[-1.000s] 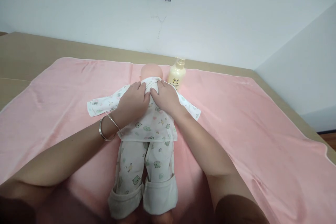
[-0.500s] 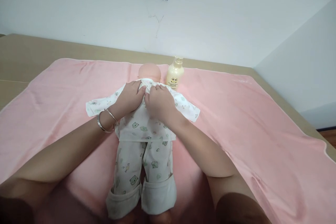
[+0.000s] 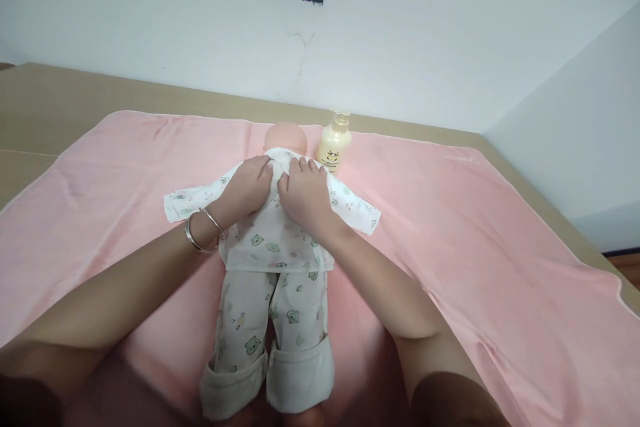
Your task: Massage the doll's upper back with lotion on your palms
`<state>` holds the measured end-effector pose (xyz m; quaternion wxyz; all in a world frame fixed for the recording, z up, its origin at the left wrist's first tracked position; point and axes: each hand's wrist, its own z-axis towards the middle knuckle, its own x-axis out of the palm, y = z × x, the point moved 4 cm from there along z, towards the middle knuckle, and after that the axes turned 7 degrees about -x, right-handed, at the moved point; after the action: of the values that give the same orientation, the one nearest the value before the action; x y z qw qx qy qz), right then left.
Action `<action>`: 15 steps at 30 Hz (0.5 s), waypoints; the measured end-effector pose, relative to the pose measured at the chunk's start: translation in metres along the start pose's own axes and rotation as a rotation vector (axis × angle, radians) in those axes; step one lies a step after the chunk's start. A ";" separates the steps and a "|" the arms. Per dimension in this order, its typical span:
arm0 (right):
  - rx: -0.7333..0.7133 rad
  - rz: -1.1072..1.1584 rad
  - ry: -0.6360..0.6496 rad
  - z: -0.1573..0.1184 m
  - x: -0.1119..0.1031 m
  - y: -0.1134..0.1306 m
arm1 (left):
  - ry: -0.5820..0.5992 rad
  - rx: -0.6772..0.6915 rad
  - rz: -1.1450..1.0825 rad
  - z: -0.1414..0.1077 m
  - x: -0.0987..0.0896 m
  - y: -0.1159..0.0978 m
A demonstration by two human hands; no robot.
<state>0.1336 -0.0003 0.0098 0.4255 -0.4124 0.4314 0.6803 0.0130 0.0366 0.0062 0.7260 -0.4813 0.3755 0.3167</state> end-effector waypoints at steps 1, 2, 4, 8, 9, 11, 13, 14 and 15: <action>-0.020 -0.011 -0.001 -0.004 -0.001 0.005 | 0.022 -0.065 -0.049 0.006 -0.001 0.005; -0.045 -0.019 0.001 -0.008 -0.001 0.010 | 0.041 -0.114 -0.092 0.010 -0.002 0.009; -0.090 -0.024 -0.001 -0.014 -0.001 0.017 | 0.061 -0.161 -0.145 0.015 -0.003 0.013; -0.076 0.034 0.015 -0.007 -0.001 0.009 | 0.059 -0.116 -0.054 0.011 -0.002 0.009; -0.047 0.056 0.028 -0.002 0.000 0.003 | 0.045 -0.070 0.003 0.006 -0.002 0.005; 0.026 0.095 0.050 0.010 0.002 -0.011 | 0.006 0.057 0.135 -0.006 -0.004 -0.006; 0.067 0.115 0.063 0.019 0.004 -0.022 | -0.028 0.188 0.273 -0.020 -0.005 -0.019; 0.072 0.113 0.066 0.022 0.005 -0.025 | -0.034 0.243 0.333 -0.027 -0.006 -0.024; 0.070 0.103 0.066 0.023 0.006 -0.026 | -0.027 0.286 0.379 -0.031 -0.006 -0.028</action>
<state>0.1521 0.0294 0.0046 0.3896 -0.3967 0.4893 0.6719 0.0258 -0.0028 0.0163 0.7192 -0.2902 0.4904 0.3974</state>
